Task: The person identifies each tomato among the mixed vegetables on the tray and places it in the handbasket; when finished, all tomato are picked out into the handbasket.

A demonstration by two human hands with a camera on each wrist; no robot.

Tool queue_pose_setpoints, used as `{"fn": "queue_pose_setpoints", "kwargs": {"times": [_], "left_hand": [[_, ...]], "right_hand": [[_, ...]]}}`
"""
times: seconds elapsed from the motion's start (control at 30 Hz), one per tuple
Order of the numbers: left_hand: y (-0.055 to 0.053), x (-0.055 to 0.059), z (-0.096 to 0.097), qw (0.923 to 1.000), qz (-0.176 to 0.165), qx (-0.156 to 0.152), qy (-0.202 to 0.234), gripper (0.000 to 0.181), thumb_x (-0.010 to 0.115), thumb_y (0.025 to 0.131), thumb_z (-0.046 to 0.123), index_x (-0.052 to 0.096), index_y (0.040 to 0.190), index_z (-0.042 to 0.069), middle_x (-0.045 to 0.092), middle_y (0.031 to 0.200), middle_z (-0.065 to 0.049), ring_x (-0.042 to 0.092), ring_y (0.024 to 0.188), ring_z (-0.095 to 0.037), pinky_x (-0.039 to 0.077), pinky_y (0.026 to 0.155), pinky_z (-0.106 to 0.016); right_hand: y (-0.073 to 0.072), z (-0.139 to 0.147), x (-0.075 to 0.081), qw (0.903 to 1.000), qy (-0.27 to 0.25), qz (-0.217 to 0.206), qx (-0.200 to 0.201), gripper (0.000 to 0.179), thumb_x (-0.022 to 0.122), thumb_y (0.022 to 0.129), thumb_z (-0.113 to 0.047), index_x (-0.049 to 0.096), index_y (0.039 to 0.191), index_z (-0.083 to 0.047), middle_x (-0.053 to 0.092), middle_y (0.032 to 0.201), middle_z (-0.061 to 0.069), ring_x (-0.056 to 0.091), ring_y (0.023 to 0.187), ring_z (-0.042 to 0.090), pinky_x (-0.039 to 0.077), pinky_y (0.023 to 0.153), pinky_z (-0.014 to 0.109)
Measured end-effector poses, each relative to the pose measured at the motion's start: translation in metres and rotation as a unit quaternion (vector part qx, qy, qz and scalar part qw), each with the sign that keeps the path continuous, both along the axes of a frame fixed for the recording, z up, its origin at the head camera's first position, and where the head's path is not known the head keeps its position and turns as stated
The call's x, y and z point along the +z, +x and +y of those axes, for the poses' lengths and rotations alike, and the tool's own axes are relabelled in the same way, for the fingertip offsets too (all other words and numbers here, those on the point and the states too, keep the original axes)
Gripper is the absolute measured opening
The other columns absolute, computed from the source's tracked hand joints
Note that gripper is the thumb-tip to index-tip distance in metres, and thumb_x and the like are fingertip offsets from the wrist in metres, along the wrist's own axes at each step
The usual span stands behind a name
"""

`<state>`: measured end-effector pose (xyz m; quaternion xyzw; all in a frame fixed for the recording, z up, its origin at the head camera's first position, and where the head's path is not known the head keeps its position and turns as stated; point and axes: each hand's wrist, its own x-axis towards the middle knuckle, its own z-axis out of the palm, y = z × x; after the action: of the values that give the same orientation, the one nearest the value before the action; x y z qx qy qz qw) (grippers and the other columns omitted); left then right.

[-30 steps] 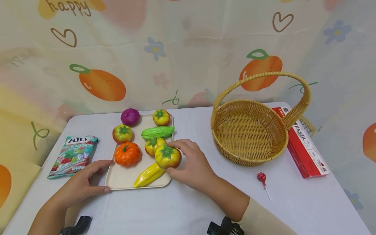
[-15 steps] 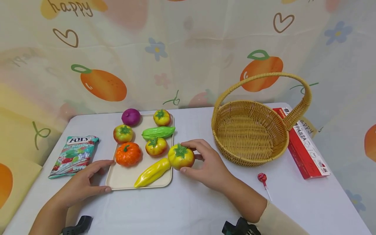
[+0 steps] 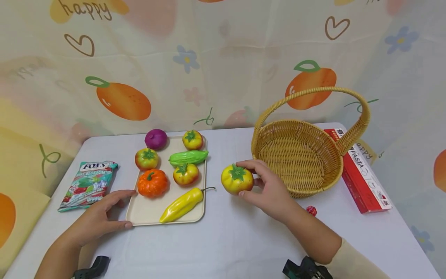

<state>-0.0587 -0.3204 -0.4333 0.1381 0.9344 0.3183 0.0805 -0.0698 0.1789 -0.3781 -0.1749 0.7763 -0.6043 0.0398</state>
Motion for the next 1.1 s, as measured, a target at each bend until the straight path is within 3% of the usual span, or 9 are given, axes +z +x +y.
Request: {"fn": "queue_pose_setpoints", "kwargs": {"times": [0.4,0.57,0.8,1.1], "left_hand": [[0.001,0.0,0.0,1.0,-0.001,0.0,0.006,0.083,0.098,0.077,0.038,0.06,0.149,0.021,0.063,0.136,-0.001,0.054,0.111,-0.02,0.052,0.094,-0.027],[0.0,0.0,0.001,1.0,0.002,-0.004,0.005,0.084,0.098,0.076,0.038,0.06,0.149,0.021,0.063,0.138,-0.002,0.054,0.112,-0.02,0.053,0.094,-0.027],[0.0,0.001,0.002,1.0,-0.003,-0.004,0.004,0.083,0.098,0.077,0.038,0.06,0.149,0.02,0.062,0.141,-0.004,0.055,0.113,-0.021,0.053,0.095,-0.028],[-0.001,0.001,0.0,1.0,-0.004,0.001,-0.005,0.084,0.098,0.076,0.039,0.06,0.148,0.021,0.063,0.139,-0.002,0.056,0.112,-0.019,0.053,0.096,-0.026]], "right_hand": [[-0.015,0.031,0.011,0.9989,0.008,-0.034,-0.031,0.062,0.072,0.09,0.009,0.055,0.148,-0.005,0.052,0.147,0.011,0.051,0.13,0.023,0.049,0.102,0.017],[-0.021,0.045,0.021,0.9971,0.042,-0.039,-0.05,0.063,0.075,0.091,0.004,0.054,0.149,-0.007,0.051,0.145,0.009,0.052,0.128,0.023,0.048,0.1,0.015],[-0.033,0.065,0.03,0.9953,0.074,-0.047,-0.04,0.063,0.073,0.093,0.004,0.052,0.151,-0.01,0.051,0.147,0.008,0.053,0.128,0.03,0.052,0.097,0.017],[-0.061,0.095,0.034,0.9858,0.134,-0.1,-0.015,0.064,0.071,0.098,-0.003,0.048,0.157,-0.012,0.046,0.157,0.013,0.047,0.14,0.038,0.05,0.094,0.014]]}}
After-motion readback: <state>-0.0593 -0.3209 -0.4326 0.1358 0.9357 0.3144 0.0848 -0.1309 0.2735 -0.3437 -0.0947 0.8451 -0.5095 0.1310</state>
